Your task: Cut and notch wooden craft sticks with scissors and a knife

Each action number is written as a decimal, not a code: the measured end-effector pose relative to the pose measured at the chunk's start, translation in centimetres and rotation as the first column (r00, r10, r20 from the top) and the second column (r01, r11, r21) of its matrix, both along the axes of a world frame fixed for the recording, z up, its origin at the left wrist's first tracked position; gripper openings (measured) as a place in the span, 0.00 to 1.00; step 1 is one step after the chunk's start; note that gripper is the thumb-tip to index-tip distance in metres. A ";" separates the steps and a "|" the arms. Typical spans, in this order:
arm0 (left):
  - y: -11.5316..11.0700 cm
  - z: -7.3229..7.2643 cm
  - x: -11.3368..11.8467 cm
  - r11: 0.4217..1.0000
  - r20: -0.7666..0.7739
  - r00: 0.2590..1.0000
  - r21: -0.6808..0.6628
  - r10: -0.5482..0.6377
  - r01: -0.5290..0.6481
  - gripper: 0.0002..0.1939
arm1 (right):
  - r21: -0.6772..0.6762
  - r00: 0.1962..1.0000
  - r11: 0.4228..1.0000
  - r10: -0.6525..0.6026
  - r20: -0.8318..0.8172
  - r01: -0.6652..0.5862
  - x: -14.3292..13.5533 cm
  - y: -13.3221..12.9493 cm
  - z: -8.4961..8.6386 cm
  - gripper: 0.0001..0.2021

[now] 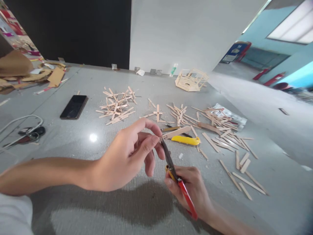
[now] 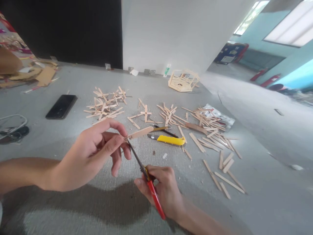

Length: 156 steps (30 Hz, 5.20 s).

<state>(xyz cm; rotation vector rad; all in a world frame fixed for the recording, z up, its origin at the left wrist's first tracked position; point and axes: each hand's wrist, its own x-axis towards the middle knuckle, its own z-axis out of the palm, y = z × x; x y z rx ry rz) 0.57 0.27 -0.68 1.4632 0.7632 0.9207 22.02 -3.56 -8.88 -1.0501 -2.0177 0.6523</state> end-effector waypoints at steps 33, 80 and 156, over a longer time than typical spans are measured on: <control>0.5 0.9 -0.4 0.968 0.139 0.974 -0.150 -0.180 0.200 0.07 | -0.166 1.000 0.986 -0.011 -0.020 0.008 0.2 -0.5 -0.6 0.24; 0.4 0.5 -0.3 0.988 0.098 0.989 -0.100 -0.109 0.119 0.06 | -0.182 0.998 0.981 -0.060 0.035 0.065 0.4 -0.2 -0.9 0.18; 0.9 -0.2 0.1 0.976 -0.175 0.966 -0.140 -0.188 0.164 0.11 | -0.258 0.953 0.964 -0.138 -0.269 0.067 0.5 -0.6 -1.7 0.26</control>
